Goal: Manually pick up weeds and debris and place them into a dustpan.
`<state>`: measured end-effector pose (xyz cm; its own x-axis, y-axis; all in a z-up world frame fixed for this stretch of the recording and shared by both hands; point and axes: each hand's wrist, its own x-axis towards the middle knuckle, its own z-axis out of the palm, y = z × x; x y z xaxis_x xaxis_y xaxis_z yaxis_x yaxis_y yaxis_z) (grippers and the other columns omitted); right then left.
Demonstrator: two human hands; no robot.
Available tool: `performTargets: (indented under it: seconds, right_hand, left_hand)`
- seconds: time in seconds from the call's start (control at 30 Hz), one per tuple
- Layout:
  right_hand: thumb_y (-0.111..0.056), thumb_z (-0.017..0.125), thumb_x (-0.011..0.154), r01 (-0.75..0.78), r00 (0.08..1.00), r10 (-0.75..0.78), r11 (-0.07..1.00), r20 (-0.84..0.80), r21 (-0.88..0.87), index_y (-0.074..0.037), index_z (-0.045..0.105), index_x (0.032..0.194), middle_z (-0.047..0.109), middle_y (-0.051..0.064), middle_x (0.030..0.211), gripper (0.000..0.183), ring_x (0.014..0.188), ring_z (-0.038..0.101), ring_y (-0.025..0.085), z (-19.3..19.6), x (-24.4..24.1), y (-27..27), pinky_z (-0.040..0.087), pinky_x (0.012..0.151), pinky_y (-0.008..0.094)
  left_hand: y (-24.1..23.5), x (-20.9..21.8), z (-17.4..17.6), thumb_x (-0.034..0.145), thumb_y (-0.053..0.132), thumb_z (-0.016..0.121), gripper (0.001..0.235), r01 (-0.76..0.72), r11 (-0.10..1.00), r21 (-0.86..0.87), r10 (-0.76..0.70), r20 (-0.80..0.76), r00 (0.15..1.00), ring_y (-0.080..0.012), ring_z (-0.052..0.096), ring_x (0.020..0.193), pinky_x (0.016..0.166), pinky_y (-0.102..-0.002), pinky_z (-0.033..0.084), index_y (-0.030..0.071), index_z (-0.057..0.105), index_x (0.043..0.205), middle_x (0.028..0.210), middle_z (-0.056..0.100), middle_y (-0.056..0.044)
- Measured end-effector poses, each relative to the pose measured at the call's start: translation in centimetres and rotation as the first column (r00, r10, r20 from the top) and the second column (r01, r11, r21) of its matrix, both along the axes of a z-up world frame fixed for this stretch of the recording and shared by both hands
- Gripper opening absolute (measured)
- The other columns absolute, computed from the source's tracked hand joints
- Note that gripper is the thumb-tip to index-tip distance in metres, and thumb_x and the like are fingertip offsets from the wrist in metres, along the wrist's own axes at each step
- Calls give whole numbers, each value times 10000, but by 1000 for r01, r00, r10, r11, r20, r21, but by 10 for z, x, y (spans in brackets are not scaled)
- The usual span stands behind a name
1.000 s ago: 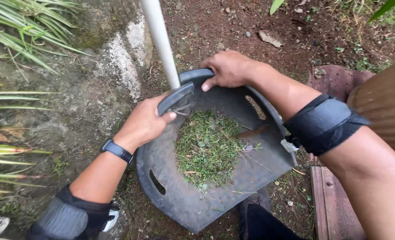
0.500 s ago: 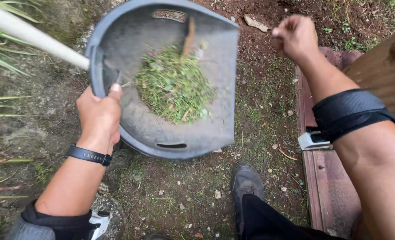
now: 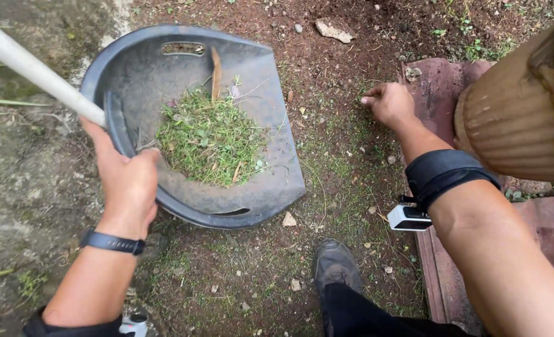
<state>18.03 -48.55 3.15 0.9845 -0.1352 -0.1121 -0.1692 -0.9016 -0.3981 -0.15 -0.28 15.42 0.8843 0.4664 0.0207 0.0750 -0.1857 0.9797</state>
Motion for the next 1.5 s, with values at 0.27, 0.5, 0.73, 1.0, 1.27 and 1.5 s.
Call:
performTargets:
  seconds: [0.27,0.5,0.73,1.0,1.27,1.5]
  right_hand:
    - [-242,822,859,-109,981,101,993,167,39,-197,805,1100,761,103,1018,245,882,714,267,5,21,46,546,800,422]
    - [-102,803,916,-176,901,182,983,393,-52,-103,818,974,753,101,1009,60,882,708,281,-15,38,60,560,826,424]
    - [-149,794,936,-400,845,346,915,409,54,-123,799,909,764,47,1001,38,858,721,172,-20,19,68,613,782,330]
    - [-80,737,946,-401,837,396,914,378,-70,-98,773,892,744,96,956,67,828,720,280,-34,8,88,590,792,402]
    - [-156,775,941,-423,793,355,906,495,28,-100,787,968,724,126,942,63,833,696,335,10,51,137,542,749,454]
    - [-126,758,913,-445,833,378,891,404,83,-153,807,941,730,62,905,63,788,706,271,-6,79,172,559,717,436]
  left_hand:
    - [-5,-4,-13,803,-211,479,1029,-17,982,186,5,65,998,-283,410,1569,1237,-315,358,86,73,1700,1704,363,-185]
    - [-9,-2,-4,817,-194,481,1035,-33,983,180,30,23,999,-273,418,1574,1254,-303,339,62,46,1720,1697,379,-183]
    - [-4,-4,-14,847,-202,482,959,16,992,129,-34,143,989,-269,412,1597,1290,-300,316,38,41,1664,1725,366,-188]
    - [-9,0,-2,820,-185,471,991,-29,990,140,21,59,998,-210,541,1358,1093,-255,448,82,124,1709,1544,508,-132]
    - [-19,-2,6,765,-221,419,1042,-47,997,67,39,110,993,-229,502,1451,1088,-251,452,87,116,1713,1640,438,-153]
    - [-21,4,11,740,-214,421,1027,-101,993,58,101,-8,995,-229,492,1433,1104,-246,414,75,119,1678,1602,439,-147]
